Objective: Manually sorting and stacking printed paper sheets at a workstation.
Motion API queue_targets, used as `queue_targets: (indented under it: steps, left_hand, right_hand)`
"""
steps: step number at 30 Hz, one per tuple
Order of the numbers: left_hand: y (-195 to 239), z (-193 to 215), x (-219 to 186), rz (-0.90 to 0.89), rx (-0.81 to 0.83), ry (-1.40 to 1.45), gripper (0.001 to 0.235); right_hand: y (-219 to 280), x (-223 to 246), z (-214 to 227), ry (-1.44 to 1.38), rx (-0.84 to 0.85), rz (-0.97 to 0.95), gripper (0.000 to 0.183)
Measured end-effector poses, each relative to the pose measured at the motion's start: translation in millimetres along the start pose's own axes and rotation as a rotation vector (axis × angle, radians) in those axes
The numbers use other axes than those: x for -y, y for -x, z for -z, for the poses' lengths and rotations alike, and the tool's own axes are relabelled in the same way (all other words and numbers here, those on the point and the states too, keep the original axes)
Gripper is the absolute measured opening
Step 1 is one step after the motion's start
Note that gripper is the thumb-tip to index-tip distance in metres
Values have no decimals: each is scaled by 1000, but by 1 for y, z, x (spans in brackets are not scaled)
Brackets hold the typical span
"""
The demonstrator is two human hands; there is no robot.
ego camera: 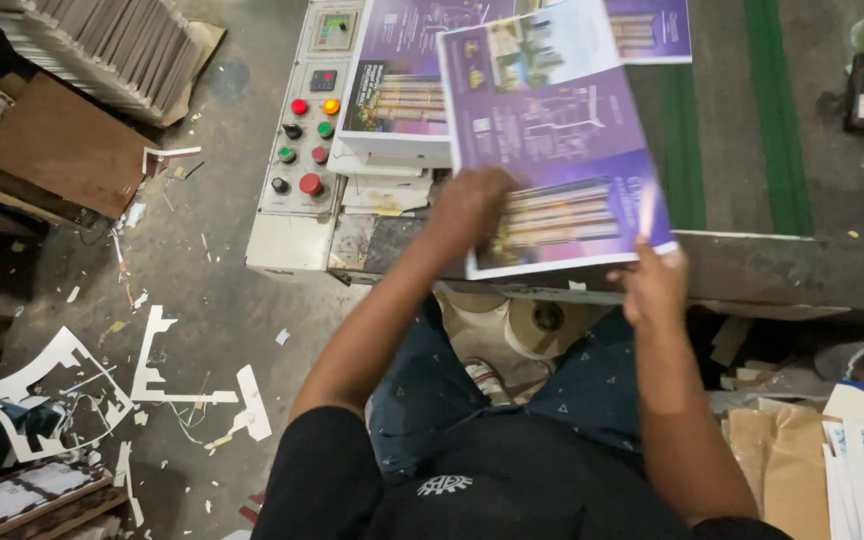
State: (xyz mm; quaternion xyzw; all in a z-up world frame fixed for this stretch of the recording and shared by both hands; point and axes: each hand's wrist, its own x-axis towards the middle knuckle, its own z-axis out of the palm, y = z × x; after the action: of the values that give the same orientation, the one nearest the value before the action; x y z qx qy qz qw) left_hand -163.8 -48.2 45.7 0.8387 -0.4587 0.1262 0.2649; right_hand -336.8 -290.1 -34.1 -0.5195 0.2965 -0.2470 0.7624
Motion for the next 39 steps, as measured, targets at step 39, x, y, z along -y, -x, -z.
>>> queue_targets:
  steps: [39]
  left_hand:
    - [-25,-11,127,41,-96,-398,9]
  right_hand:
    - [-163,13,-33,1321,121,541,72]
